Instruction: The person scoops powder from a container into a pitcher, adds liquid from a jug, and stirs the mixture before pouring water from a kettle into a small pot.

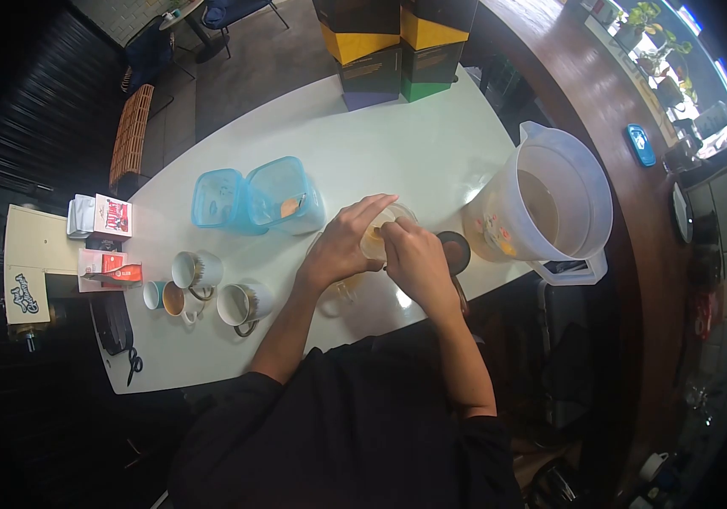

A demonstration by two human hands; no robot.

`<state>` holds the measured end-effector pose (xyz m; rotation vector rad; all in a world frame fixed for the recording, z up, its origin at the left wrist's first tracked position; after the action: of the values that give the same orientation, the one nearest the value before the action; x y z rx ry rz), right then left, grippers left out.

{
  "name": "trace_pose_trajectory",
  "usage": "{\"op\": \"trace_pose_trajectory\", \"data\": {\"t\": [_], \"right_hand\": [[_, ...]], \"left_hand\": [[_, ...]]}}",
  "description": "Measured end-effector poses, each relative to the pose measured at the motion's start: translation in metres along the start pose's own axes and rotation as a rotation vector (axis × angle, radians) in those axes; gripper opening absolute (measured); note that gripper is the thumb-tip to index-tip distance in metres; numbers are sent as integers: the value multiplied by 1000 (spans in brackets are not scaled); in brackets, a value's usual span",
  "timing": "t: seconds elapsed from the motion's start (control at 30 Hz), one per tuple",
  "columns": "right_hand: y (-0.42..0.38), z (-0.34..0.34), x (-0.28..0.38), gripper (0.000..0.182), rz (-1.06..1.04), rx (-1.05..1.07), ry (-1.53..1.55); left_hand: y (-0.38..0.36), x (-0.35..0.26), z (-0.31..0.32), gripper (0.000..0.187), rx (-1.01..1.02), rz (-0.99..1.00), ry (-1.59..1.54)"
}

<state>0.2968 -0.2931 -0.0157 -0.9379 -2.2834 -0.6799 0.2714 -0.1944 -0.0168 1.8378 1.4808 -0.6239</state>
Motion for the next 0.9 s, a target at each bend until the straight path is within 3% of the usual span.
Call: {"op": "trace_pose_trajectory", "data": {"t": [0.13,0.27,0.33,0.47,0.53,0.67,0.8,0.9], "right_hand": [[6,-9,3,10,21,-93,-18],[4,-14,1,10,86,-36,-113],[2,-7,4,11,-33,-10,-5],[5,-3,7,11,-62,-44,43],[7,-15,7,11,22,-105,-59],[3,-14,2,11,84,-40,-130],[3,1,5,11,-14,18,-32],[6,-11,5,11,-3,-95,19]], "left_hand": [[-1,3,-1,100,18,-28,28],[-1,5,-1,102,19,-14,33],[0,6,-1,100,22,-22,39],[0,6,1,101,49,-54,53],[0,5,0,100,45,-63,54],[1,1,0,100,38,-54,52],[1,0,2,101,51,-57,51],[0,-1,0,101,35,-48,43]]}}
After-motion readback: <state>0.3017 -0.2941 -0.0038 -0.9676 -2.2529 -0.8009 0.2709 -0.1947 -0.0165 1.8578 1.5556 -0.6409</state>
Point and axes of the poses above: each hand's wrist, its own y-axis towards the middle knuckle, its own z-axis out of the palm, x = y × z, the point moved 9 cm from there along y, towards the middle knuckle
